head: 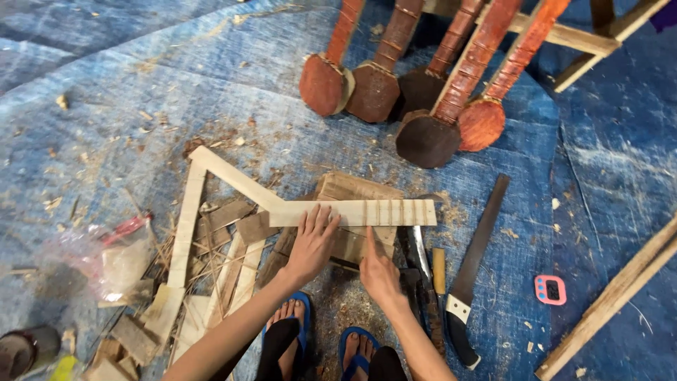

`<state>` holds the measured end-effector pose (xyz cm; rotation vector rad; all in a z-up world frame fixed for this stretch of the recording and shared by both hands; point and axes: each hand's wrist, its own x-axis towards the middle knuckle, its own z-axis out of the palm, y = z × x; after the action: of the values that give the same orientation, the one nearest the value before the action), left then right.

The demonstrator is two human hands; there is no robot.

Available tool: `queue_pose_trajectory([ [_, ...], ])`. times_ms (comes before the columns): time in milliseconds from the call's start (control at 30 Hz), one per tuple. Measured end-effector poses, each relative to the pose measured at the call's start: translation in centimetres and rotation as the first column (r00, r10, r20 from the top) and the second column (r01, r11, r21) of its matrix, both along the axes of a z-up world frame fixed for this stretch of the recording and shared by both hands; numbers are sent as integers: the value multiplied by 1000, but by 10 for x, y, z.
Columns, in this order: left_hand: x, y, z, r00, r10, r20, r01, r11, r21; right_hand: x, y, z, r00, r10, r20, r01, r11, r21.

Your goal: Carving notches into a wooden fretboard using a curved hand tool.

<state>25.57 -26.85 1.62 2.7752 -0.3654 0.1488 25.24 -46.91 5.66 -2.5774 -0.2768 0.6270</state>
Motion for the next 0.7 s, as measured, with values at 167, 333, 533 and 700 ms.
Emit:
queue_pose_trajectory([
  [167, -101, 53, -13, 979, 125, 164, -90, 975, -205, -63, -27, -24, 991, 10, 134, -28, 991, 133],
  [333, -246, 114, -45, 900, 434, -44, -427, 854, -299, -121, -73, -68, 939, -250, -236, 265, 964, 32],
  [533, -391, 151, -52, 658, 615, -434, -740, 634, -225, -236, -162, -124, 945, -140, -296, 156, 987, 31],
  [700, -458, 179, -62, 523, 728, -443, -852, 463, -245, -305, -228, -132, 941, -151, -303, 166, 986, 26],
])
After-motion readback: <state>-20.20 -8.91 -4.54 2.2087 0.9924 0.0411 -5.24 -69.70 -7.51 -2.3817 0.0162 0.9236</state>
